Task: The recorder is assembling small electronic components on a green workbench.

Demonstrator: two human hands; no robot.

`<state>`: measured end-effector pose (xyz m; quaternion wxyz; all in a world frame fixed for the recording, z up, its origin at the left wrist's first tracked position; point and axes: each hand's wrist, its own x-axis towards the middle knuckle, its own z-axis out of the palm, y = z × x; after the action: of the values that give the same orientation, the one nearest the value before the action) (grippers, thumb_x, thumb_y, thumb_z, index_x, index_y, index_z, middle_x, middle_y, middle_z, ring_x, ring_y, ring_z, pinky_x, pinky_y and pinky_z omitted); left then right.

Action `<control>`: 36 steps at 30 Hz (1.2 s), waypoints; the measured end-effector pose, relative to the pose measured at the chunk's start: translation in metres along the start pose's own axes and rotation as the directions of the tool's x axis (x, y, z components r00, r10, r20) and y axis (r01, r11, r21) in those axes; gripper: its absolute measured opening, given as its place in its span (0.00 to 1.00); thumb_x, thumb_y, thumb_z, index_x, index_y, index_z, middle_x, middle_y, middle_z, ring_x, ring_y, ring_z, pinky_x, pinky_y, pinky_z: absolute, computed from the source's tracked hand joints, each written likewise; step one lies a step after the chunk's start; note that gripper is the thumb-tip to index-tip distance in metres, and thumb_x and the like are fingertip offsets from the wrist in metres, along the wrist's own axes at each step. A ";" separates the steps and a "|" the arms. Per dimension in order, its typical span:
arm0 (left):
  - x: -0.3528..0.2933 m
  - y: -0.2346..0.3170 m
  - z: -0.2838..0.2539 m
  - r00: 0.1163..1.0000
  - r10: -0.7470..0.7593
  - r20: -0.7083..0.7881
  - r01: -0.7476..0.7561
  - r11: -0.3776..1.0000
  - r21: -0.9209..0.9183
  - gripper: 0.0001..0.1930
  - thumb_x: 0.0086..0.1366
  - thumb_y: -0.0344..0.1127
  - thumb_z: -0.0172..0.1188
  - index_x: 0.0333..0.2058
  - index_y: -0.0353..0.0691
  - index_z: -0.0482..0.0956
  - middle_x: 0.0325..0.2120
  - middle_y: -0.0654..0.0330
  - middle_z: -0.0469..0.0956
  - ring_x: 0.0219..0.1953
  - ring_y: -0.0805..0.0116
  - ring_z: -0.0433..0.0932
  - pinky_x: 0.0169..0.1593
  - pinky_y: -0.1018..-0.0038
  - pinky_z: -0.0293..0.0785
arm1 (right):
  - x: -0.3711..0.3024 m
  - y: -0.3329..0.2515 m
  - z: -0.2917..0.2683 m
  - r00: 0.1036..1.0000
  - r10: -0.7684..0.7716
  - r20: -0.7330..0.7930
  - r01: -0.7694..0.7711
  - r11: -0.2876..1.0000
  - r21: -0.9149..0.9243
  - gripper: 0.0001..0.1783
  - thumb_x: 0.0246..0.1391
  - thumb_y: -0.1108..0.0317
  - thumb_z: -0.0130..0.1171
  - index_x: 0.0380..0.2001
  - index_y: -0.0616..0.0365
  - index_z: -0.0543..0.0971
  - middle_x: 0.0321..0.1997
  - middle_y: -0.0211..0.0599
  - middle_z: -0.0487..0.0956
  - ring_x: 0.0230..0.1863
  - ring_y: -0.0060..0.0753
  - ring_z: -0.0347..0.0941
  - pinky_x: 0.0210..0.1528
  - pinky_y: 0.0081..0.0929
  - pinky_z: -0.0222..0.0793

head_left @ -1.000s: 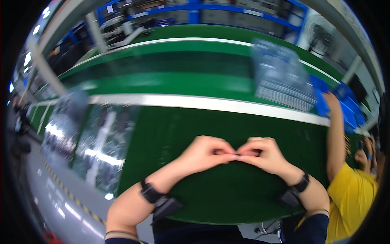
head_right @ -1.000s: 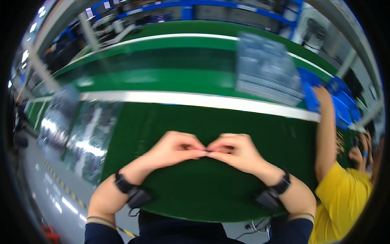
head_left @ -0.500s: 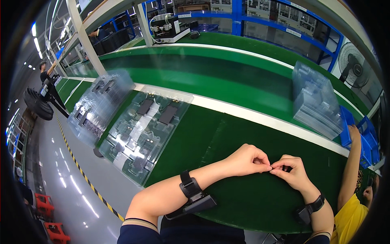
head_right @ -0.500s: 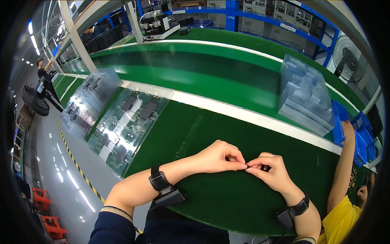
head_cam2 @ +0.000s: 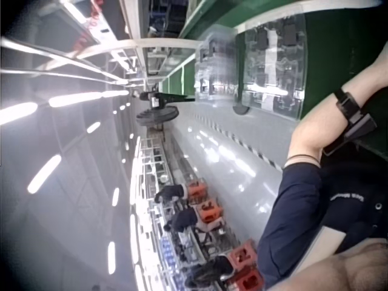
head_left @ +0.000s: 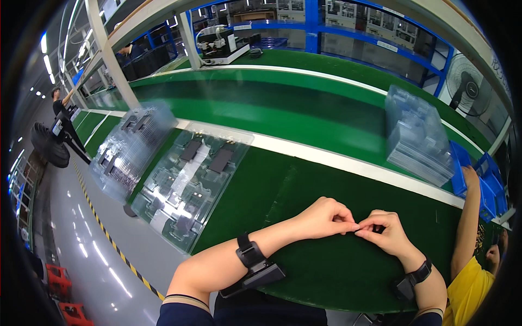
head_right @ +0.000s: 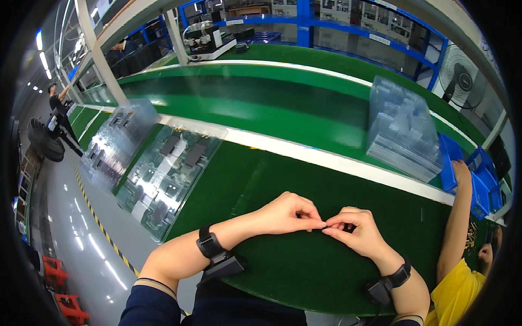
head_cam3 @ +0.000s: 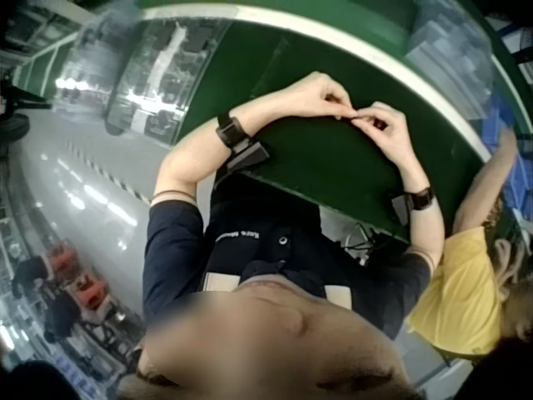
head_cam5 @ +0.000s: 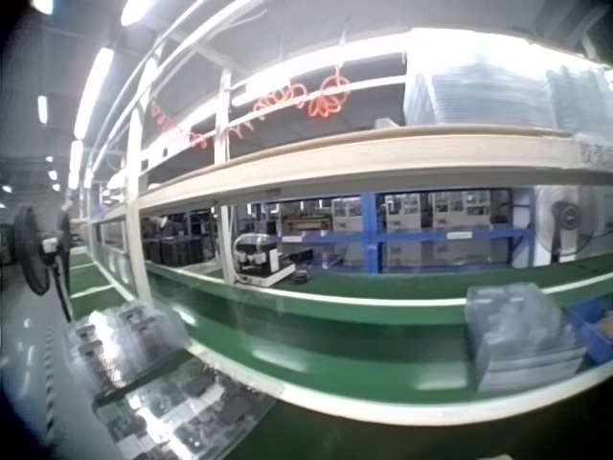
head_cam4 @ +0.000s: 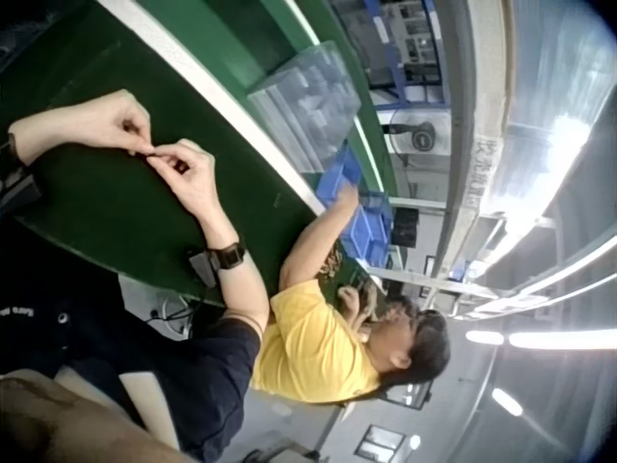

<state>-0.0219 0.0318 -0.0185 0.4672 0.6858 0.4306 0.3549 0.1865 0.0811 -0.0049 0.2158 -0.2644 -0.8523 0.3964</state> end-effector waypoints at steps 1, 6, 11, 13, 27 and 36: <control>-0.001 -0.001 0.000 1.000 0.004 -0.008 -0.004 1.000 0.001 0.09 0.55 0.37 0.62 0.26 0.36 0.80 0.20 0.62 0.76 0.23 0.78 0.75 0.28 0.81 0.69 | 0.001 0.000 0.000 1.000 0.003 -0.012 -0.003 1.000 -0.006 0.07 0.40 0.71 0.66 0.26 0.57 0.81 0.19 0.29 0.74 0.21 0.19 0.67 0.23 0.16 0.60; -0.005 0.005 -0.003 0.998 -0.065 0.000 0.065 0.998 -0.002 0.09 0.56 0.38 0.61 0.26 0.37 0.80 0.20 0.64 0.76 0.22 0.81 0.73 0.26 0.83 0.67 | 0.002 0.000 0.001 0.998 -0.054 0.011 0.053 0.995 0.081 0.06 0.41 0.70 0.65 0.25 0.58 0.81 0.20 0.30 0.76 0.21 0.20 0.67 0.23 0.17 0.60; -0.001 0.003 -0.002 0.998 -0.065 0.016 0.065 0.998 0.012 0.11 0.57 0.39 0.61 0.26 0.37 0.80 0.21 0.65 0.76 0.23 0.81 0.74 0.25 0.84 0.66 | 0.003 0.004 -0.002 0.998 -0.044 0.041 0.041 0.997 0.066 0.06 0.43 0.69 0.64 0.27 0.57 0.81 0.21 0.29 0.76 0.21 0.19 0.67 0.22 0.17 0.60; -0.002 0.000 -0.001 0.997 -0.078 0.008 0.078 0.997 0.021 0.10 0.57 0.39 0.60 0.27 0.36 0.80 0.22 0.64 0.76 0.25 0.80 0.75 0.27 0.84 0.67 | 0.002 0.004 -0.001 0.998 -0.045 0.034 0.043 0.997 0.059 0.06 0.43 0.69 0.64 0.27 0.57 0.81 0.21 0.29 0.76 0.21 0.18 0.67 0.22 0.17 0.60; -0.002 -0.003 0.001 1.000 0.022 -0.008 -0.022 1.000 -0.009 0.09 0.57 0.38 0.59 0.30 0.38 0.80 0.21 0.64 0.76 0.23 0.81 0.74 0.26 0.83 0.66 | -0.001 0.005 -0.001 1.000 0.007 -0.002 -0.007 0.999 0.042 0.06 0.43 0.69 0.64 0.27 0.57 0.81 0.20 0.29 0.75 0.19 0.18 0.66 0.21 0.16 0.60; -0.002 -0.007 0.001 1.000 -0.015 -0.006 0.015 1.000 -0.027 0.09 0.57 0.39 0.59 0.30 0.39 0.80 0.22 0.64 0.76 0.22 0.80 0.74 0.26 0.83 0.66 | 0.000 0.005 0.000 1.000 -0.003 -0.008 0.003 1.000 0.028 0.06 0.43 0.70 0.64 0.27 0.57 0.81 0.20 0.28 0.74 0.20 0.16 0.66 0.22 0.15 0.60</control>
<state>-0.0234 0.0310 -0.0257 0.4777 0.6751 0.4322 0.3594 0.1881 0.0833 -0.0088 0.2236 -0.2617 -0.8462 0.4067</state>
